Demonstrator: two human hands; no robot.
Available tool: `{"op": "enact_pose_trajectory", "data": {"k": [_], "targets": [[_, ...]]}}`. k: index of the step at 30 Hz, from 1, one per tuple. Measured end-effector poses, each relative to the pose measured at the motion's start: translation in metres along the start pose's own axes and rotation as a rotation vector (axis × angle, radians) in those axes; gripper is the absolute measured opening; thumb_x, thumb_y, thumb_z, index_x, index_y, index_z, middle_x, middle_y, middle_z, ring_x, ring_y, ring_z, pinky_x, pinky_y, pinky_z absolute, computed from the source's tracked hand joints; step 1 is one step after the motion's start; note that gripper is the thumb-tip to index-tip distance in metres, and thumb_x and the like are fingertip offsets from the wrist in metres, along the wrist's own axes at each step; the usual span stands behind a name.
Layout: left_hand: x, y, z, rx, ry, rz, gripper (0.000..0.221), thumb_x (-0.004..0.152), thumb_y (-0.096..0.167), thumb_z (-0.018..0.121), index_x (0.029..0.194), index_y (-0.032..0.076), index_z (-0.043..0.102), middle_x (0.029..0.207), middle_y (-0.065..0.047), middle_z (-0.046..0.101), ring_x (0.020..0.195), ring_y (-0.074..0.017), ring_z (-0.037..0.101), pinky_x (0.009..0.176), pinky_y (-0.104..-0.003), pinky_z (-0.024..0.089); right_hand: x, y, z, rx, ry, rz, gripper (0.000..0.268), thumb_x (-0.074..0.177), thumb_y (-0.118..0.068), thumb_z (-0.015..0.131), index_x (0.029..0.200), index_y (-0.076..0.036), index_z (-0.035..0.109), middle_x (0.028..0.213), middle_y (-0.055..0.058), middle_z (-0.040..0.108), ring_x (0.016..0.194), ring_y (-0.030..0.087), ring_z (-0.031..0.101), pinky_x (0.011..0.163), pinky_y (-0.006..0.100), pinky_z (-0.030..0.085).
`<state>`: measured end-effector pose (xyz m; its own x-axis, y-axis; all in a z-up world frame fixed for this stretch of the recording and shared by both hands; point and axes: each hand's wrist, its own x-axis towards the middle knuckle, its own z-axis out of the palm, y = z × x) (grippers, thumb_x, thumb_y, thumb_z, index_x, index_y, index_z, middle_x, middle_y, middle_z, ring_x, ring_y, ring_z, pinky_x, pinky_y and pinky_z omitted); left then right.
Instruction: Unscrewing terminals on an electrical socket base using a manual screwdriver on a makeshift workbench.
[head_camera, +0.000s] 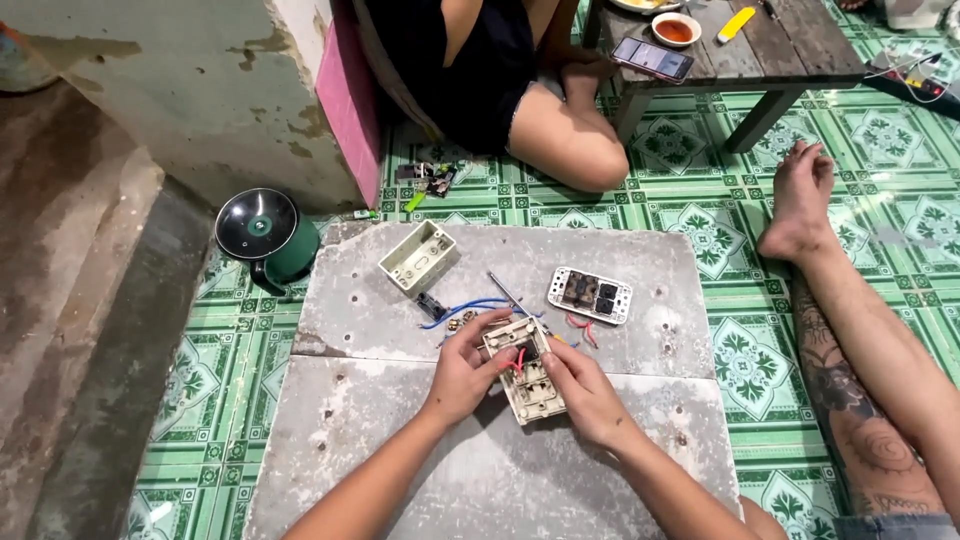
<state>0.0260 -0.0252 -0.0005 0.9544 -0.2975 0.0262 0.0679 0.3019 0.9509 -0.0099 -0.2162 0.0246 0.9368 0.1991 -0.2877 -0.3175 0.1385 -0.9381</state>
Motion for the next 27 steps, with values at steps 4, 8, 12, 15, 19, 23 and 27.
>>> {"op": "enact_pose_trajectory", "data": {"k": [4,8,12,15,19,23,27], "targets": [[0.001,-0.006,0.001,0.030,0.074,-0.027,0.044,0.085,-0.005,0.069,0.129,-0.003,0.064,0.121,-0.018,0.072,0.099,-0.0207,0.072,0.088,-0.028,0.061,-0.003,-0.018,0.009,-0.381,0.154,-0.142,0.036,0.095,-0.010,0.056,0.126,-0.001,0.071,0.090,0.008,0.078,0.067,0.011,0.063,0.057,0.025,0.052],[0.003,-0.021,0.000,-0.006,0.215,0.006,0.044,0.083,0.004,0.081,0.124,-0.004,0.067,0.110,-0.014,0.071,0.096,-0.0157,0.069,0.084,-0.031,0.063,0.007,-0.002,0.000,-0.752,0.283,-0.771,0.037,0.084,-0.009,0.079,0.120,-0.011,0.073,0.103,0.009,0.078,0.092,0.029,0.078,0.076,0.038,0.063],[0.000,-0.020,0.004,-0.011,0.208,-0.012,0.043,0.083,0.006,0.082,0.120,-0.001,0.063,0.106,-0.010,0.069,0.096,-0.0143,0.067,0.084,-0.028,0.061,0.007,0.000,0.000,-0.863,0.282,-0.889,0.023,0.083,-0.012,0.081,0.105,-0.014,0.077,0.101,0.000,0.077,0.097,0.022,0.077,0.086,0.035,0.061],[0.000,-0.026,0.000,-0.016,0.152,-0.055,0.045,0.081,0.007,0.084,0.119,0.003,0.059,0.101,-0.012,0.071,0.086,-0.0139,0.068,0.073,-0.024,0.061,0.006,-0.005,0.000,-0.842,0.286,-0.880,0.015,0.086,-0.011,0.077,0.101,-0.015,0.077,0.101,0.003,0.078,0.092,0.026,0.077,0.081,0.036,0.061],[-0.005,-0.017,0.007,-0.054,0.122,-0.086,0.044,0.085,0.011,0.080,0.119,0.006,0.053,0.097,-0.011,0.071,0.082,-0.0126,0.067,0.068,-0.021,0.058,0.003,-0.004,-0.001,-0.887,0.320,-0.928,0.013,0.087,-0.017,0.077,0.100,-0.017,0.076,0.104,0.002,0.077,0.092,0.025,0.077,0.079,0.034,0.061],[-0.001,-0.024,0.002,-0.241,0.048,-0.175,0.049,0.088,-0.006,0.066,0.132,0.007,0.046,0.104,-0.020,0.073,0.086,-0.0224,0.071,0.073,-0.030,0.059,-0.005,-0.014,0.002,-0.986,0.288,-0.789,0.021,0.074,-0.003,0.077,0.096,-0.004,0.078,0.108,0.010,0.078,0.076,0.019,0.076,0.063,0.028,0.062],[-0.004,0.000,0.012,-0.234,0.133,-0.231,0.050,0.088,-0.012,0.061,0.135,0.005,0.053,0.104,-0.018,0.073,0.086,-0.0177,0.067,0.074,-0.026,0.055,-0.006,-0.015,-0.001,-1.093,0.227,-0.905,0.024,0.079,-0.007,0.075,0.102,-0.004,0.075,0.111,0.009,0.077,0.077,0.023,0.076,0.064,0.031,0.062]]}}
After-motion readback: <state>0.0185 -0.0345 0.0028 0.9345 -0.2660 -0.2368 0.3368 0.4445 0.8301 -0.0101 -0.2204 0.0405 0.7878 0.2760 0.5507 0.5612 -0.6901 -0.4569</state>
